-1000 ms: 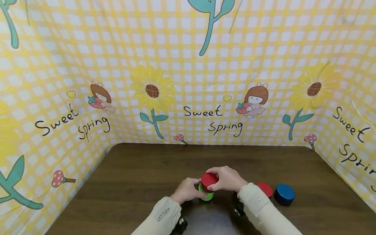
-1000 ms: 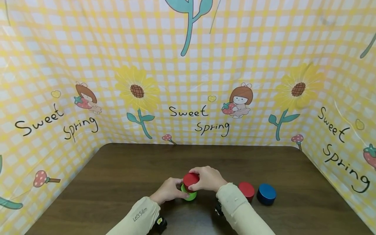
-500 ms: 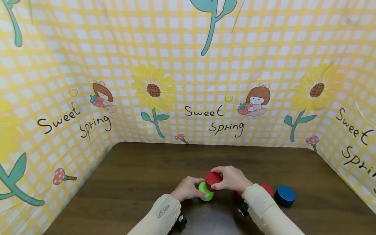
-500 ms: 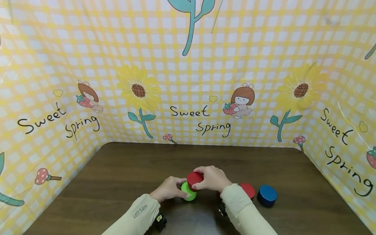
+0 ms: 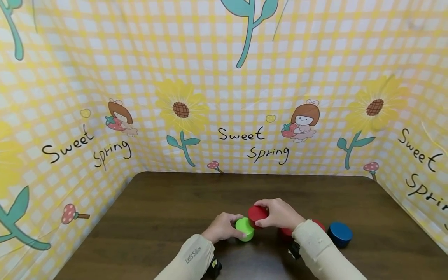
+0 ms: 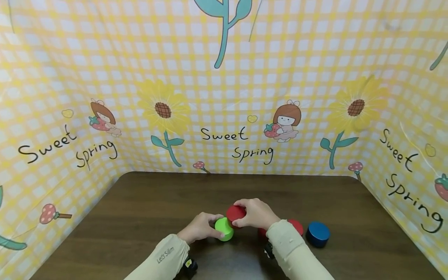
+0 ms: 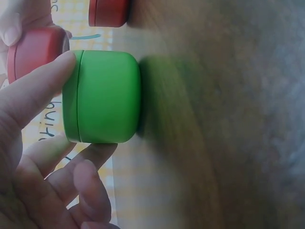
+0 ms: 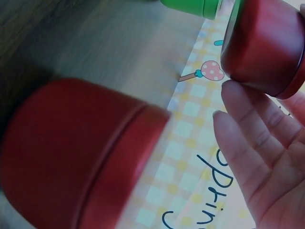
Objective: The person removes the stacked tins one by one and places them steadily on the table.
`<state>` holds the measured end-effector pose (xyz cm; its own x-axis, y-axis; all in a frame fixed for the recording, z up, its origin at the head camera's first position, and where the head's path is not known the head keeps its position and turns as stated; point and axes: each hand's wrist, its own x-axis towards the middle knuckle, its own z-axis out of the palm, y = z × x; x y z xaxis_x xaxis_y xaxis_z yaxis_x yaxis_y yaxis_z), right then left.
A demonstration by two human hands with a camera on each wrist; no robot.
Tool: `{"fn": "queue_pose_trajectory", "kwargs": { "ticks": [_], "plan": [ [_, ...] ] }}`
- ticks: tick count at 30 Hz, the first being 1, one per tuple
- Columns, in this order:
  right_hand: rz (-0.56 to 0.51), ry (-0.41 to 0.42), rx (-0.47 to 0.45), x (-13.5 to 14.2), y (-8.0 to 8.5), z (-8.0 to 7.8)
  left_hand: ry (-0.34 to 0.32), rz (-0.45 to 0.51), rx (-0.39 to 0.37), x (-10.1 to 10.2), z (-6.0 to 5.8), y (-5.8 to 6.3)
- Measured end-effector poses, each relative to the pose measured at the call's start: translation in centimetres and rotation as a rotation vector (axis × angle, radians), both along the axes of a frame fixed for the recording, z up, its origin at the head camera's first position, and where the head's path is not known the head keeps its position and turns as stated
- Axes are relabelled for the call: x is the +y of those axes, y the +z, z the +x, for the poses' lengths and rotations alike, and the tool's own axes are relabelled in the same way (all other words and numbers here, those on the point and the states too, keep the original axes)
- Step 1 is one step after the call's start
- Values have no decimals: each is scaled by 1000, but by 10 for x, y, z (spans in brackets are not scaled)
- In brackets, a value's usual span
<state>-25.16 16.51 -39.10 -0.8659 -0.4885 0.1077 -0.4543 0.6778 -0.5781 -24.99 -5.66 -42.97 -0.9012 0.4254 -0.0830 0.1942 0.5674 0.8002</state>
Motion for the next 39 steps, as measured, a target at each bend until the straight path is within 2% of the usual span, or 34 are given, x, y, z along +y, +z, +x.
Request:
{"fn": "queue_pose_trajectory", "kwargs": {
  "ticks": [9, 17, 25, 39],
  "plan": [
    [29, -31, 54, 6, 7, 1, -4, -25, 41, 0, 0, 1],
    [-11, 0, 23, 12, 5, 1, -21, -47, 37, 2, 0, 6],
    [14, -51, 5, 15, 10, 5, -17, -73, 55, 1, 1, 7],
    [56, -63, 17, 21, 13, 6, -25, -61, 54, 1, 0, 6]
  ]
}}
